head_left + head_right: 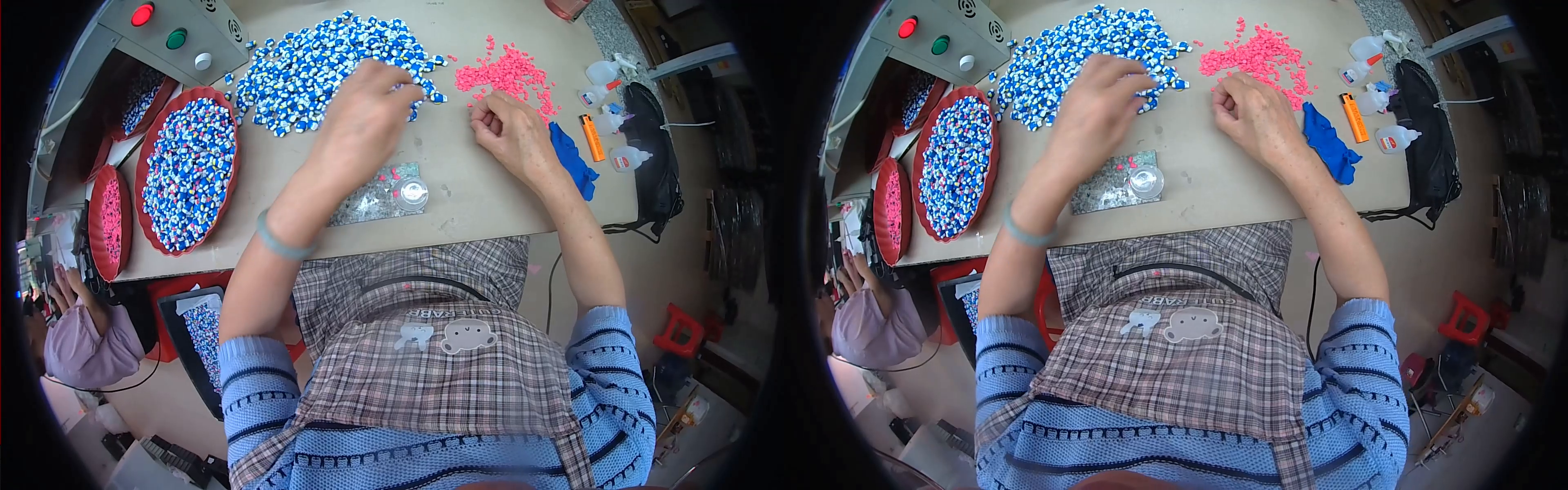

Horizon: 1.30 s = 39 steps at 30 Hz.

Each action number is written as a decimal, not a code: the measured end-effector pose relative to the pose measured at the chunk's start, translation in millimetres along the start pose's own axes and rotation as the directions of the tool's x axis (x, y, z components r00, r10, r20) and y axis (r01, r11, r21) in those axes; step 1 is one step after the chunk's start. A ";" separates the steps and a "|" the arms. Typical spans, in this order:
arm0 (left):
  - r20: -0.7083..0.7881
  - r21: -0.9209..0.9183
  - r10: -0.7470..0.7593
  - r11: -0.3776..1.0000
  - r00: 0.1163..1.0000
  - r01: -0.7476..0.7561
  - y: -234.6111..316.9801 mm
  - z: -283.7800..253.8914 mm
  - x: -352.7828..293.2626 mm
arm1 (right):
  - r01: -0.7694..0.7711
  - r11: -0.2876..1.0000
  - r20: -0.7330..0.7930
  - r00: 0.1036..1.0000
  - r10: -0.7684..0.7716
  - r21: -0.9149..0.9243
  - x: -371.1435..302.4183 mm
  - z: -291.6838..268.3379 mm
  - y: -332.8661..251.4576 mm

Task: The person assembles toy components by snapping plastic parts together by hand at a workbench, placing the completed assemblies into an assembly tray.

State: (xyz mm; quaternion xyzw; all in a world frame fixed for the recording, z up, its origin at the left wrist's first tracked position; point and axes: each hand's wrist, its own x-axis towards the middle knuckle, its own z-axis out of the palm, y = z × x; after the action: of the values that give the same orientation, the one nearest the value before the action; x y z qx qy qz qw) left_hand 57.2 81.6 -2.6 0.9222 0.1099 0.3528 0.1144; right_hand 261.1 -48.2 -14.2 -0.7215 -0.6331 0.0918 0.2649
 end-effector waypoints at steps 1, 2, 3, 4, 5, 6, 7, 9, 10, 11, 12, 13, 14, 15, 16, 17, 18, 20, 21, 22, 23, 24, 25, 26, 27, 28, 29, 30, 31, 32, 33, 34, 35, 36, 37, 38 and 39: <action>0.002 -0.002 0.003 1.000 1.000 -0.003 -2.1 15.3 8.0 | -0.031 0.996 -0.003 0.999 0.032 0.084 -4.6 -2.7 -1.9; 0.082 -0.001 0.030 1.000 0.996 -0.030 -3.3 27.4 13.2 | -0.031 0.996 -0.001 1.000 0.031 0.087 -8.8 -4.3 -3.8; 0.161 -0.002 0.056 0.998 0.985 -0.056 -5.7 35.9 16.4 | -0.109 0.961 0.026 0.994 0.106 0.255 -12.9 -5.5 -5.4; 0.164 -0.005 0.057 0.998 0.985 -0.057 -8.6 43.4 19.3 | -0.190 0.891 0.063 0.982 0.180 0.412 -16.6 -6.5 -4.4; 0.220 0.043 0.062 0.996 0.974 -0.073 -10.9 49.3 21.4 | -0.194 0.890 0.065 0.981 0.184 0.413 -19.1 -5.5 -1.3; 0.275 0.091 0.062 0.992 0.959 -0.091 -12.8 53.6 21.7 | -0.219 0.806 0.104 0.975 0.195 0.550 -21.8 -2.9 2.4; 0.278 0.087 0.065 0.992 0.958 -0.093 -13.1 55.7 24.0 | -0.244 0.700 0.140 0.969 0.203 0.672 -24.0 -1.8 5.4; 0.264 0.128 0.092 0.983 0.960 -0.129 -12.6 57.3 26.7 | -0.279 0.625 0.168 0.958 0.232 0.729 -27.0 -1.0 7.7; 0.262 0.151 0.087 0.980 0.961 -0.130 -11.2 55.9 28.0 | -0.307 0.545 0.199 0.948 0.249 0.780 -27.1 0.1 8.1; 0.263 0.153 0.082 0.980 0.961 -0.125 -12.3 54.8 28.5 | -0.309 0.544 0.204 0.948 0.246 0.780 -27.6 0.8 7.9; 0.218 0.099 0.082 0.989 0.973 -0.105 -14.7 54.1 29.2 | -0.309 0.486 0.223 0.948 0.228 0.817 -28.4 1.4 7.4; 0.173 0.040 0.082 0.995 0.982 -0.090 -14.2 51.5 30.6 | -0.311 0.426 0.239 0.947 0.214 0.850 -30.1 2.1 7.0; 0.106 0.023 0.071 0.997 0.992 -0.074 -14.7 46.2 30.1 | -0.316 0.424 0.245 0.946 0.214 0.849 -31.2 3.3 6.5; 0.107 0.021 0.065 0.997 0.992 -0.068 -14.4 39.4 28.5 | -0.320 0.381 0.264 0.945 0.192 0.868 -32.2 4.8 5.6; 0.064 -0.108 -0.057 0.992 0.996 0.064 -12.1 32.3 27.0 | -0.326 0.337 0.282 0.944 0.173 0.883 -34.0 5.8 5.6; 0.037 -0.238 -0.183 0.953 0.982 0.187 -9.3 23.3 25.9 | -0.332 0.336 0.287 0.941 0.176 0.881 -35.5 6.5 5.1; 0.098 -0.318 -0.292 0.897 0.951 0.308 -4.7 10.4 24.1 | -0.337 0.312 0.296 0.940 0.172 0.888 -37.2 6.9 3.9; 0.136 -0.604 -0.472 0.658 0.871 0.450 -0.1 -3.4 11.3 | -0.350 0.287 0.317 0.935 0.157 0.892 -37.9 8.1 -1.1; 0.202 -0.679 -0.513 0.541 0.834 0.497 1.0 -12.0 3.9 | -0.360 0.263 0.333 0.932 0.141 0.895 -37.9 7.2 -4.4; 0.202 -0.679 -0.520 0.536 0.830 0.501 4.6 -17.9 -3.2 | -0.369 0.240 0.348 0.929 0.128 0.898 -38.2 7.1 -6.9; 0.210 -0.733 -0.564 0.450 0.798 0.511 8.9 -23.3 -10.2 | -0.376 0.240 0.355 0.926 0.127 0.895 -38.3 8.2 -8.0; 0.222 -0.780 -0.605 0.360 0.764 0.512 12.7 -28.0 -17.1 | -0.377 0.233 0.359 0.926 0.116 0.897 -38.4 9.4 -8.9; 0.222 -0.781 -0.612 0.354 0.759 0.514 15.7 -31.6 -25.2 | -0.378 0.225 0.364 0.926 0.104 0.898 -38.7 10.4 -9.7; 0.237 -0.787 -0.630 0.322 0.739 0.527 18.2 -34.2 -33.7 | -0.385 0.226 0.371 0.923 0.104 0.895 -38.9 10.1 -11.1; 0.253 -0.792 -0.647 0.288 0.719 0.538 21.2 -36.5 -41.6 | -0.401 0.221 0.386 0.916 0.110 0.889 -38.8 8.9 -12.8; 0.263 -0.805 -0.661 0.250 0.702 0.537 24.8 -39.5 -48.6 | -0.416 0.217 0.400 0.909 0.115 0.883 -38.8 8.3 -14.6; 0.264 -0.806 -0.665 0.245 0.699 0.538 29.0 -42.8 -53.5 | -0.421 0.218 0.405 0.907 0.115 0.881 -39.5 8.4 -15.7; 0.250 -0.810 -0.682 0.242 0.687 0.535 33.1 -45.7 -57.6 | -0.399 0.234 0.385 0.917 0.103 0.887 -40.6 8.5 -16.8; 0.236 -0.813 -0.698 0.239 0.676 0.531 36.3 -47.5 -60.8 | -0.376 0.250 0.365 0.927 0.090 0.892 -41.4 8.4 -17.7; 0.236 -0.814 -0.700 0.236 0.674 0.530 38.9 -47.9 -63.1 | -0.379 0.252 0.368 0.925 0.091 0.891 -42.0 7.6 -18.8; 0.219 -0.832 -0.703 0.228 0.676 0.506 41.3 -47.6 -64.8 | -0.372 0.252 0.359 0.928 0.098 0.893 -42.5 6.0 -20.2; 0.201 -0.848 -0.707 0.221 0.678 0.482 44.2 -48.3 -66.7 | -0.365 0.251 0.350 0.931 0.103 0.896 -42.9 4.1 -22.6; 0.201 -0.848 -0.709 0.219 0.676 0.482 47.4 -49.4 -68.8 | -0.368 0.252 0.353 0.930 0.103 0.895 -43.2 1.4 -26.0; 0.205 -0.831 -0.688 0.253 0.696 0.495 51.0 -50.8 -70.9 | -0.376 0.235 0.365 0.927 0.090 0.896 -43.3 -1.9 -30.6; 0.211 -0.813 -0.668 0.286 0.714 0.508 55.3 -52.0 -73.3 | -0.385 0.218 0.377 0.923 0.076 0.897 -43.9 -4.9 -35.6; 0.141 -0.790 -0.655 0.377 0.742 0.483 64.9 -52.6 -67.4 | -0.388 0.217 0.381 0.922 0.075 0.896 -45.4 -7.9 -41.4; 0.141 -0.790 -0.659 0.376 0.739 0.485 71.4 -53.5 -63.9 | -0.375 0.222 0.375 0.926 0.047 0.900 -47.7 -10.9 -48.0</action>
State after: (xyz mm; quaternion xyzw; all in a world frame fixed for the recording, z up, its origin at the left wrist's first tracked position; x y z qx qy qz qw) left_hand -16.7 2.8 16.9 0.6362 0.2676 0.3902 0.6094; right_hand 216.0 -94.2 9.3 -0.4688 -0.3683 0.5895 0.5450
